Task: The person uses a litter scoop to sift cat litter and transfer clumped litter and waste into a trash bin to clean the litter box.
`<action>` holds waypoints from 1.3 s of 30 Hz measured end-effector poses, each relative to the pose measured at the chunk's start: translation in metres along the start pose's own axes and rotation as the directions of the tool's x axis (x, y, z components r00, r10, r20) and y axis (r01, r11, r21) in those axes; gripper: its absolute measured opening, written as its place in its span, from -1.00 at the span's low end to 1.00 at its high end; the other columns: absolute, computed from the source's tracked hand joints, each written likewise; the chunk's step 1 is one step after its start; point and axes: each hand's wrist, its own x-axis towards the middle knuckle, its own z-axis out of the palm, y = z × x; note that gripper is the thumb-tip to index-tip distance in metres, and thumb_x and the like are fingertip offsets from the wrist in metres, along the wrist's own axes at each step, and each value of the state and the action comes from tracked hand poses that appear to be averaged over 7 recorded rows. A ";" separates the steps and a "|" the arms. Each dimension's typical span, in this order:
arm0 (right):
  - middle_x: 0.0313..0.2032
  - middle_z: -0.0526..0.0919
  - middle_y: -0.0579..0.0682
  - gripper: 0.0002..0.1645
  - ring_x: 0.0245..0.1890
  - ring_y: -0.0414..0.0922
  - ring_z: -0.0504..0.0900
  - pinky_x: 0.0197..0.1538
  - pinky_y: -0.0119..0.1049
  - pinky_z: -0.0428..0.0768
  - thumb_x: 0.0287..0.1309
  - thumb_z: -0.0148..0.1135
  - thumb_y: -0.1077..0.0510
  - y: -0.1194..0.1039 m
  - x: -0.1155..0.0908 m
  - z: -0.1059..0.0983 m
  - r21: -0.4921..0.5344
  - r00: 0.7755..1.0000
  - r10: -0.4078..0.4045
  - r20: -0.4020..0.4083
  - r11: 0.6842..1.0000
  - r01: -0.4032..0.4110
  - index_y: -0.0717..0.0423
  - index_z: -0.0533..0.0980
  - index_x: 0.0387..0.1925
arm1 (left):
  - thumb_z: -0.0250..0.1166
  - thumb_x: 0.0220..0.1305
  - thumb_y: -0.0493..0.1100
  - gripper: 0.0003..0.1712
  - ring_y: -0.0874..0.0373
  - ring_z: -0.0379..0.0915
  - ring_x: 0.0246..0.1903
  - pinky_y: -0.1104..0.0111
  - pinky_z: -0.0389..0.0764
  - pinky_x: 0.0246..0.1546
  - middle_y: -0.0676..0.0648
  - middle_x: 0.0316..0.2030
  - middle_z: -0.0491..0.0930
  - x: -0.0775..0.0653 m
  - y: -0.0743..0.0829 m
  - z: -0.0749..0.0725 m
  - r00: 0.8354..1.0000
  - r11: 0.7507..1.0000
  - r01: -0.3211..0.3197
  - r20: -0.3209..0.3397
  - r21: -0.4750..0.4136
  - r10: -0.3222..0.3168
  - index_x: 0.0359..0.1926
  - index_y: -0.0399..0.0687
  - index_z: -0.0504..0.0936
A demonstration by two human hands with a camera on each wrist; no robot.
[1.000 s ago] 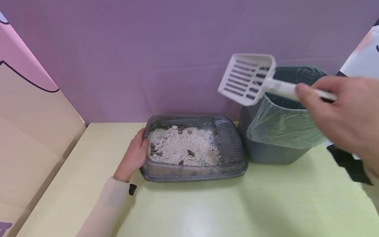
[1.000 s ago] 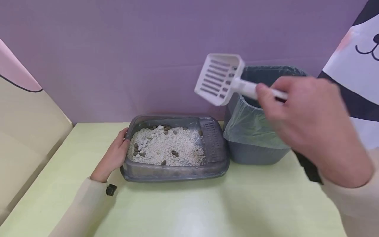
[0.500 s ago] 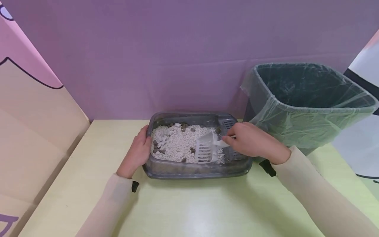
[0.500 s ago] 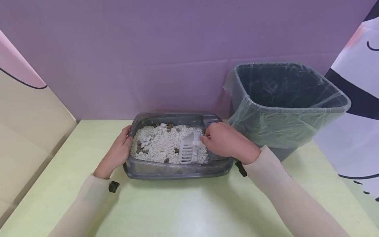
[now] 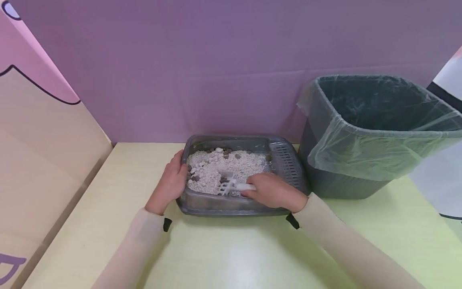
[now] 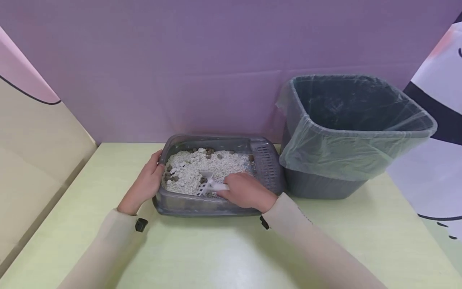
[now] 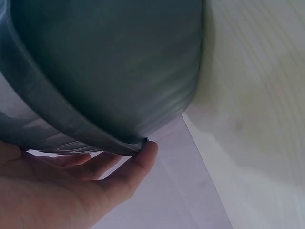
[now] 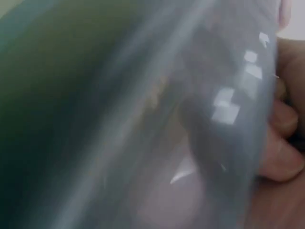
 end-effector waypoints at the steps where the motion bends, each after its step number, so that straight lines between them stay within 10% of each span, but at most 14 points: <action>1: -0.62 0.40 -0.12 -0.74 -0.65 -0.19 0.30 -0.51 -0.31 0.30 0.28 0.16 -0.03 -0.002 0.003 0.003 -0.009 1.000 -0.010 -0.009 1.000 0.010 0.01 0.46 -0.46 | -0.26 0.44 -0.15 -0.38 -0.21 -0.03 0.32 -0.05 0.07 0.25 -0.33 0.35 0.08 0.001 0.001 0.000 1.000 1.000 -0.002 -0.002 -0.003 0.002 0.44 -0.28 -0.06; 12: -0.65 0.36 -0.10 -0.75 -0.70 -0.20 0.26 -0.58 -0.32 0.28 0.30 0.13 -0.02 0.012 0.000 0.013 0.089 0.989 0.000 -0.147 0.996 0.014 0.08 0.45 -0.35 | -0.25 0.44 -0.16 -0.39 -0.21 0.01 0.30 -0.06 0.10 0.23 -0.33 0.33 0.12 0.000 0.001 0.002 1.000 1.000 -0.014 -0.010 -0.016 0.014 0.44 -0.29 -0.03; 23: -0.64 0.38 -0.11 -0.73 -0.74 -0.21 0.28 -0.64 -0.31 0.30 0.19 0.28 0.01 0.033 -0.012 0.022 0.223 0.915 0.062 -0.398 0.974 0.032 0.11 0.47 -0.29 | -0.27 0.44 -0.18 -0.39 -0.24 0.04 0.26 -0.10 0.13 0.19 -0.35 0.32 0.12 -0.002 0.004 0.000 1.000 1.000 0.004 -0.010 -0.006 -0.004 0.44 -0.30 -0.05; 39: -0.61 0.46 -0.15 -0.59 -0.75 -0.19 0.32 -0.69 -0.30 0.31 0.19 0.13 -0.27 0.033 -0.020 0.023 0.332 0.892 0.061 -0.447 0.938 0.102 -0.05 0.55 -0.23 | -0.26 0.44 -0.17 -0.39 -0.25 -0.02 0.30 -0.09 0.07 0.23 -0.35 0.35 0.07 0.000 0.001 0.001 1.000 1.000 0.010 -0.014 0.013 -0.009 0.44 -0.30 -0.04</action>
